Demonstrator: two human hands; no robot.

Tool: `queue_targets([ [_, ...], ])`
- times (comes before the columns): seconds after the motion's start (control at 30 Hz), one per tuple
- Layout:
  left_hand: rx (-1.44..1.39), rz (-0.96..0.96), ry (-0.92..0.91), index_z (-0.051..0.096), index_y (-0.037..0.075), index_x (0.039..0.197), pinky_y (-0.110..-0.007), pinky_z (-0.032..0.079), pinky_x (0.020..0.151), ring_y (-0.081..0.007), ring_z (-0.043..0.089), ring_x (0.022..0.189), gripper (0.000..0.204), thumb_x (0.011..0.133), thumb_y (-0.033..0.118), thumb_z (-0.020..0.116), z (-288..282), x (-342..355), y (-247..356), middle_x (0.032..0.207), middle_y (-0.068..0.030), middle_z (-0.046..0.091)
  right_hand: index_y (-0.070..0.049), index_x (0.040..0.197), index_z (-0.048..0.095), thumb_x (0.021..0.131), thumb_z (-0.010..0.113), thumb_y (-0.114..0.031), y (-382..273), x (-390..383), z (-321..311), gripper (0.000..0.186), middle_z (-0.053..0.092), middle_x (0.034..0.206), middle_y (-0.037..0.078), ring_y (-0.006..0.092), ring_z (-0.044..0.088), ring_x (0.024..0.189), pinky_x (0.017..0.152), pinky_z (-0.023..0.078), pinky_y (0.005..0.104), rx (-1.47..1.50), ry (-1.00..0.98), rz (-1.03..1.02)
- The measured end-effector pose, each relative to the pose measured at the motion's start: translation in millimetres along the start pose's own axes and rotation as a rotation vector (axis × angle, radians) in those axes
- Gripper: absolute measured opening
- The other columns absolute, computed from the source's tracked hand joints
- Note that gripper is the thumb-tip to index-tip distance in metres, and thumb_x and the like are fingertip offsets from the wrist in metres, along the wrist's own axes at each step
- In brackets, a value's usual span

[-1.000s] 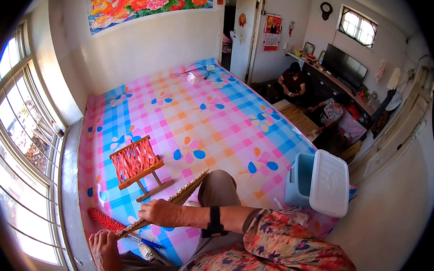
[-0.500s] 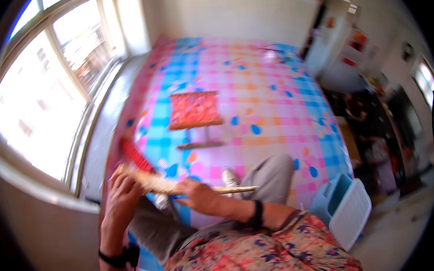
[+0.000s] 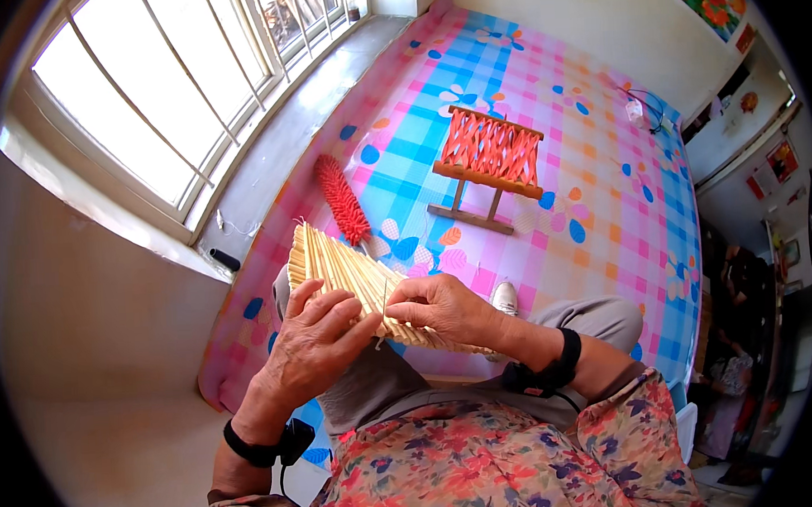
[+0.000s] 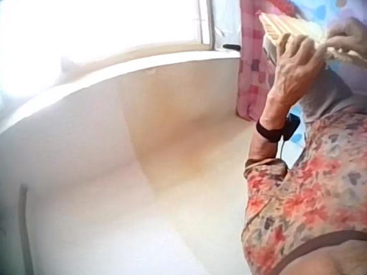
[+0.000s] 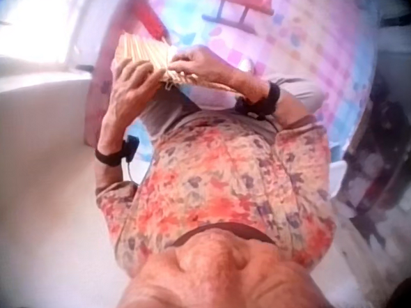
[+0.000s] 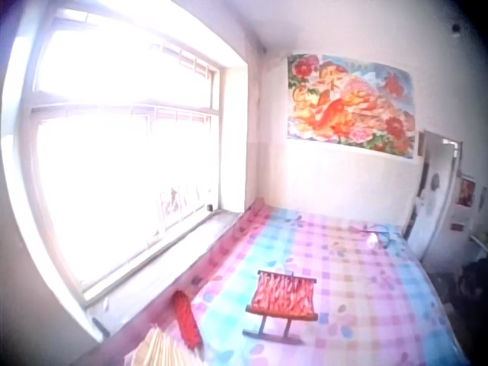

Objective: The person uses a needle and thread to sew along the edge of a bamboo mat, repeatedly passing the needle through the gaps between the slats to bind them.

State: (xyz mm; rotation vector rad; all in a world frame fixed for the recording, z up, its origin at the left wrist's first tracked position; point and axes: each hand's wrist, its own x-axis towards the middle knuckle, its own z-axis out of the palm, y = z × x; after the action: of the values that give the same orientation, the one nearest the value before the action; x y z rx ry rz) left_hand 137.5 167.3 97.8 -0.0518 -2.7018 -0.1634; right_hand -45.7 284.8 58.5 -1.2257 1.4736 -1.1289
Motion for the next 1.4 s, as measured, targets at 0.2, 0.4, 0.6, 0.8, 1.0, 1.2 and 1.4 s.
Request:
queue_targets([
  [0.2, 0.103, -0.057, -0.063, 0.064, 0.015, 0.096, -0.046, 0.032, 0.102, -0.0191, 0.054, 0.098, 0.027, 0.070, 0.012, 0.068, -1, -3, 4, 0.091, 0.0000, 0.056, 0.002, 0.083, 0.062, 0.087, 0.059, -0.019, 5, 18, 9, 0.022, 0.059, 0.069, 0.012, 0.0159, 0.055, 0.065, 0.064, 0.045, 0.0324, 0.076, -0.063, 0.070],
  [0.4, 0.026, -0.098, -0.085, 0.063, 0.018, 0.102, -0.050, 0.024, 0.107, -0.0151, 0.052, 0.096, 0.028, 0.073, 0.014, 0.061, 1, -9, 0, 0.096, 0.0040, 0.055, 0.002, 0.078, 0.058, 0.092, 0.056, -0.017, -11, 14, 21, 0.023, 0.049, 0.068, -0.001, 0.0056, 0.044, 0.068, 0.062, 0.041, 0.0254, 0.046, 0.032, 0.095],
  [0.6, 0.004, -0.067, -0.082, 0.062, 0.019, 0.096, -0.045, 0.031, 0.099, -0.0138, 0.051, 0.088, 0.028, 0.068, 0.015, 0.063, 5, -7, -5, 0.094, 0.0053, 0.053, 0.001, 0.078, 0.058, 0.091, 0.056, -0.017, -3, 18, 26, 0.023, 0.050, 0.068, -0.001, 0.0063, 0.046, 0.066, 0.059, 0.043, 0.0259, 0.100, 0.141, 0.112],
  [0.8, 0.002, -0.028, -0.118, 0.060, 0.019, 0.098, -0.045, 0.032, 0.098, -0.0157, 0.052, 0.093, 0.026, 0.073, 0.015, 0.062, 3, -18, -3, 0.095, 0.0027, 0.053, -0.002, 0.082, 0.056, 0.095, 0.051, -0.022, -24, 56, -28, 0.025, 0.059, 0.074, 0.008, 0.0172, 0.064, 0.068, 0.059, 0.058, 0.0315, 0.620, 0.362, 0.064],
  [1.0, 0.095, -0.110, -0.045, 0.064, 0.019, 0.095, -0.052, 0.023, 0.109, -0.0172, 0.054, 0.098, 0.026, 0.070, 0.011, 0.063, 6, -17, -8, 0.091, 0.0009, 0.054, -0.003, 0.091, 0.056, 0.096, 0.052, -0.026, -42, 44, -56, 0.024, 0.062, 0.082, 0.010, 0.0238, 0.067, 0.078, 0.066, 0.057, 0.0428, 1.101, 0.311, -0.044],
  [1.2, 0.046, -0.058, -0.019, 0.061, 0.021, 0.104, -0.049, 0.026, 0.105, -0.0170, 0.053, 0.096, 0.031, 0.074, 0.013, 0.062, 10, -9, -12, 0.095, 0.0010, 0.053, -0.006, 0.091, 0.061, 0.093, 0.056, -0.018, -36, 56, -163, 0.013, 0.047, 0.064, -0.004, 0.0007, 0.036, 0.046, 0.040, 0.033, 0.0195, 0.483, 0.579, -0.202],
  [1.4, 0.038, -0.087, -0.062, 0.060, 0.018, 0.106, -0.046, 0.028, 0.104, -0.0149, 0.053, 0.092, 0.032, 0.075, 0.013, 0.062, 3, -13, -20, 0.094, 0.0022, 0.054, -0.006, 0.099, 0.063, 0.088, 0.060, -0.014, -25, 54, -51, 0.014, 0.051, 0.068, -0.005, 0.0024, 0.046, 0.060, 0.052, 0.039, 0.0206, 0.182, 0.020, 0.103],
])
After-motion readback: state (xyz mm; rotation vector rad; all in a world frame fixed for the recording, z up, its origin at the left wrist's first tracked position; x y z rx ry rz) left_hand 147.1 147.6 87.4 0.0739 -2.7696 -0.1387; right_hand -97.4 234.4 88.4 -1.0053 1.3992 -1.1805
